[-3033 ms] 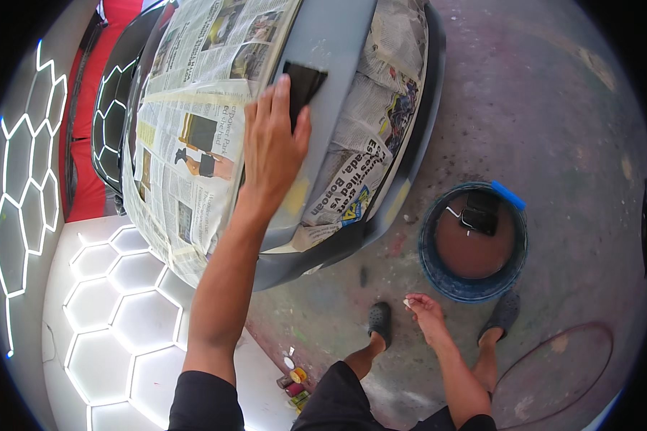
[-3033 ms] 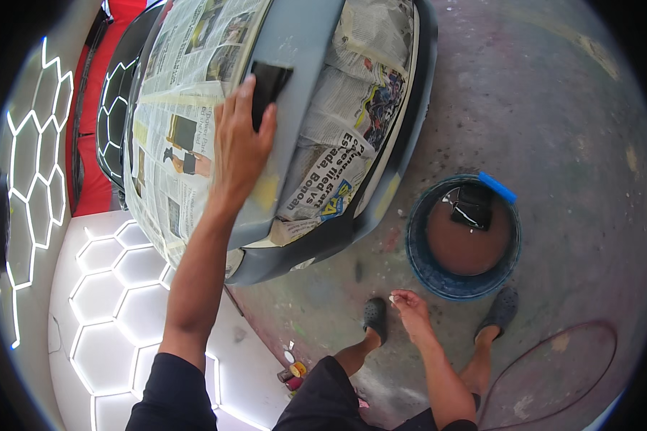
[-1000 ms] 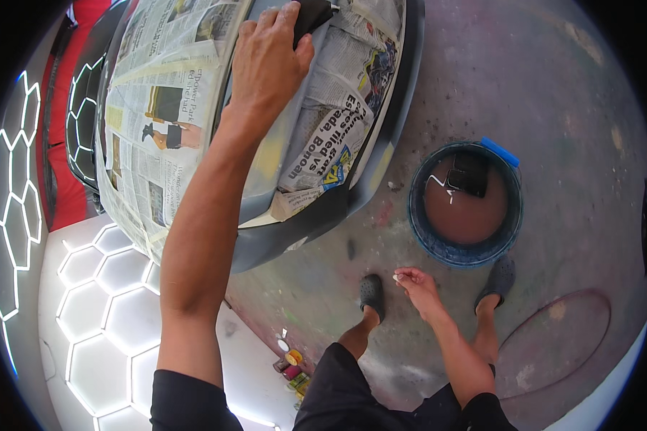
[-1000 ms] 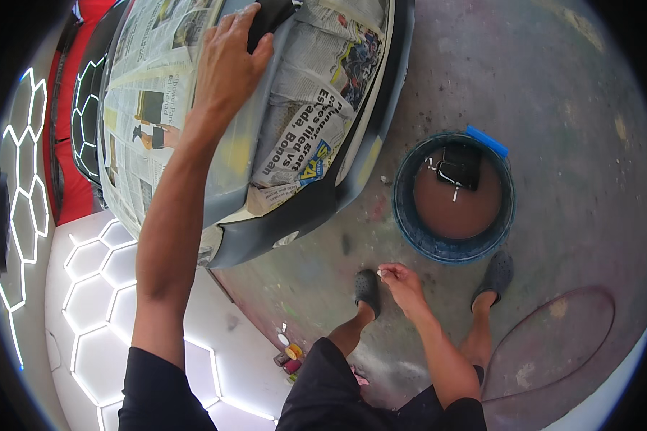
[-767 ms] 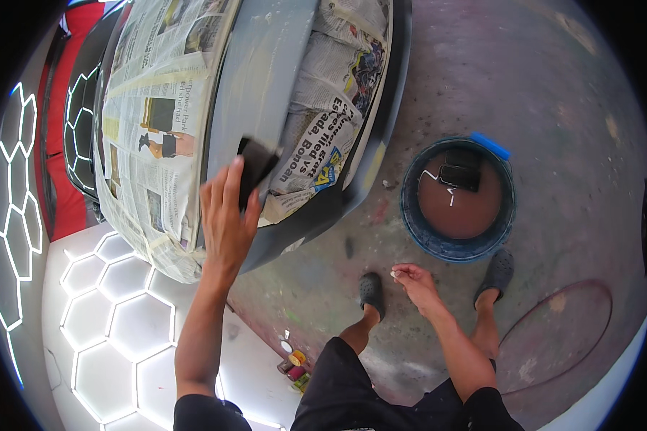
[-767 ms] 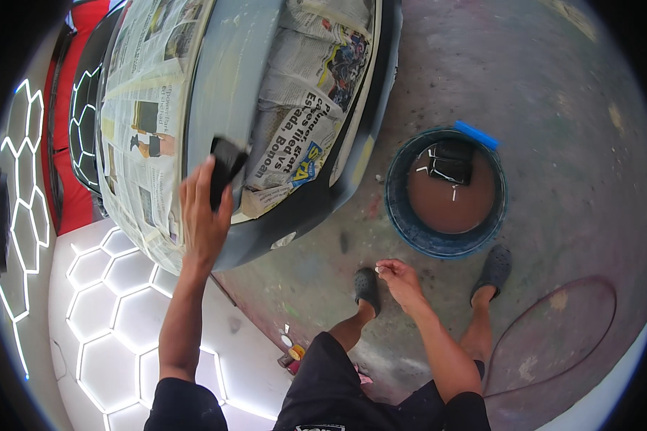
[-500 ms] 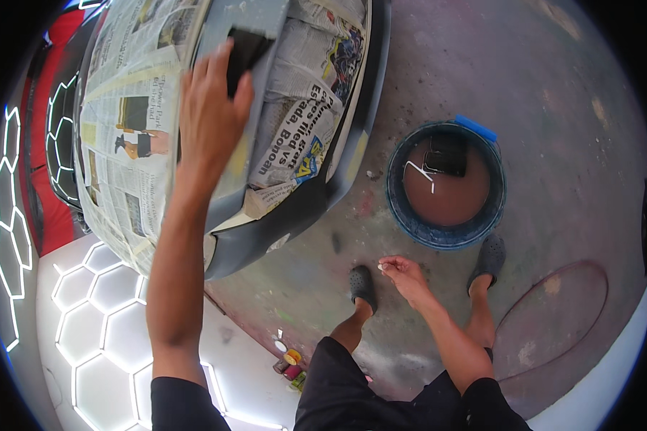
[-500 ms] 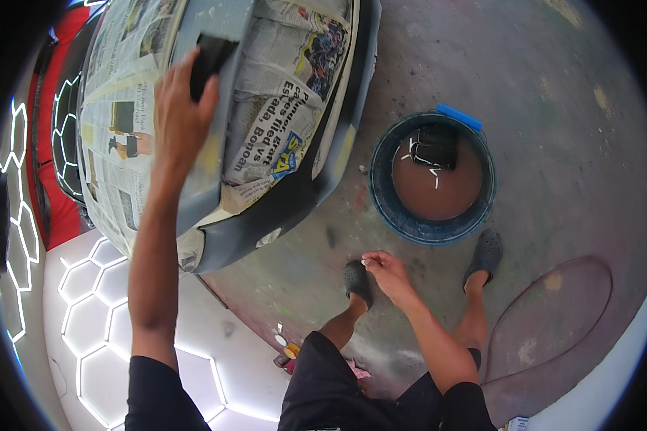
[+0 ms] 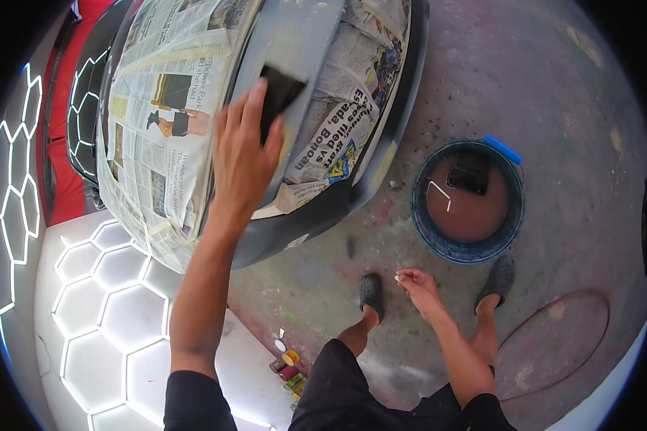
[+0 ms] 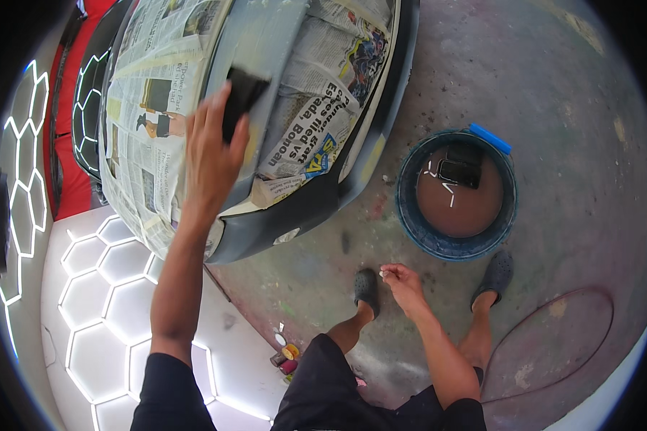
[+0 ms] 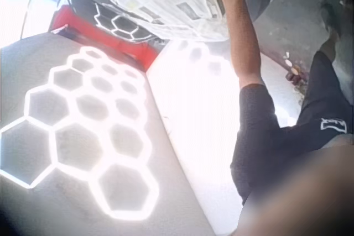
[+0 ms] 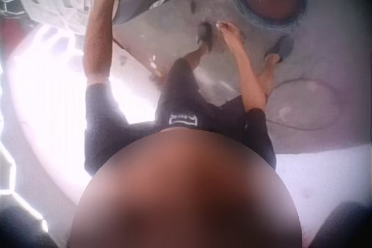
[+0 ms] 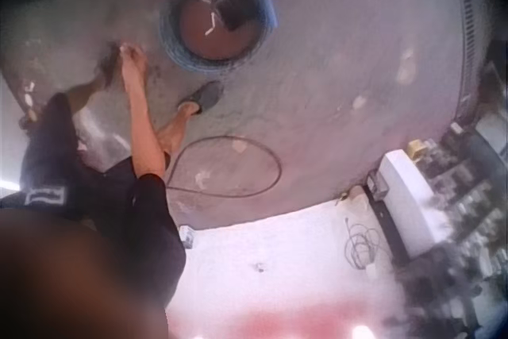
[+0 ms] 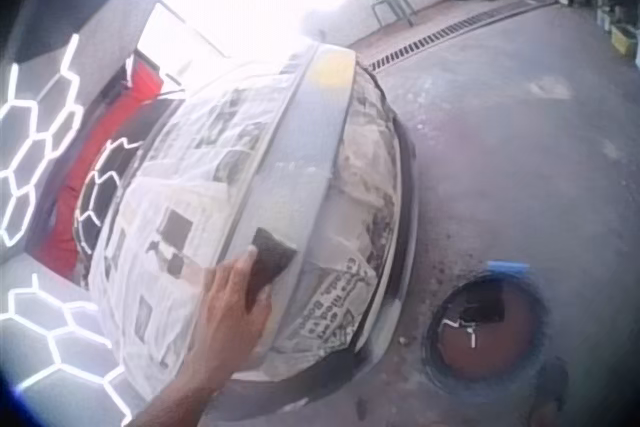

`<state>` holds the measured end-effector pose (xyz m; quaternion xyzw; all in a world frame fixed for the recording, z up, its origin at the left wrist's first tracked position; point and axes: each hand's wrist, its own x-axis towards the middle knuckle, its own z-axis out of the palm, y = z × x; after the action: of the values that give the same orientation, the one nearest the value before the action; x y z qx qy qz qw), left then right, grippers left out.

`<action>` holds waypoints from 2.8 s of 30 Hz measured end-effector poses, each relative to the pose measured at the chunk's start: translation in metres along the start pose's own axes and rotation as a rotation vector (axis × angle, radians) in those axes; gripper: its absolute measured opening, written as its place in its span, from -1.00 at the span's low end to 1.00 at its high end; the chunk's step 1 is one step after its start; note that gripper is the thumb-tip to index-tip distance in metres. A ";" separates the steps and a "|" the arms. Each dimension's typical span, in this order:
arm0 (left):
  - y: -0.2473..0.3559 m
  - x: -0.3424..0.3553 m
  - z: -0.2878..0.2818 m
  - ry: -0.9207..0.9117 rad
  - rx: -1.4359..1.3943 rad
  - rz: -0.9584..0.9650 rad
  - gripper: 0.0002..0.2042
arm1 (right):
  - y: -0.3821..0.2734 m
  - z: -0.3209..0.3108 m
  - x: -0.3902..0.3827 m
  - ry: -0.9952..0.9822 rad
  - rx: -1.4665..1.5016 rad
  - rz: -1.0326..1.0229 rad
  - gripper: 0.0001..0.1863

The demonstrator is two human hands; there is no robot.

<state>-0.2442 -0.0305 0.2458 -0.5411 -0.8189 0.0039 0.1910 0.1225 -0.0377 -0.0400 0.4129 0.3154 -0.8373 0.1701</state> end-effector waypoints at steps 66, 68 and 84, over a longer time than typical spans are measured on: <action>-0.022 -0.009 -0.019 0.031 -0.009 -0.164 -0.38 | 0.018 0.008 0.006 -0.063 -0.079 -0.012 -0.78; -0.022 -0.011 -0.016 0.055 0.001 -0.120 -0.39 | 0.017 0.005 0.009 -0.082 -0.094 -0.028 -0.78; -0.024 -0.070 -0.030 -0.040 0.014 -0.187 -0.41 | 0.001 -0.002 0.008 -0.051 -0.066 0.002 -0.78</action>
<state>-0.2316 -0.1085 0.2570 -0.4609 -0.8695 0.0027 0.1778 0.1193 -0.0377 -0.0478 0.3858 0.3379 -0.8366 0.1926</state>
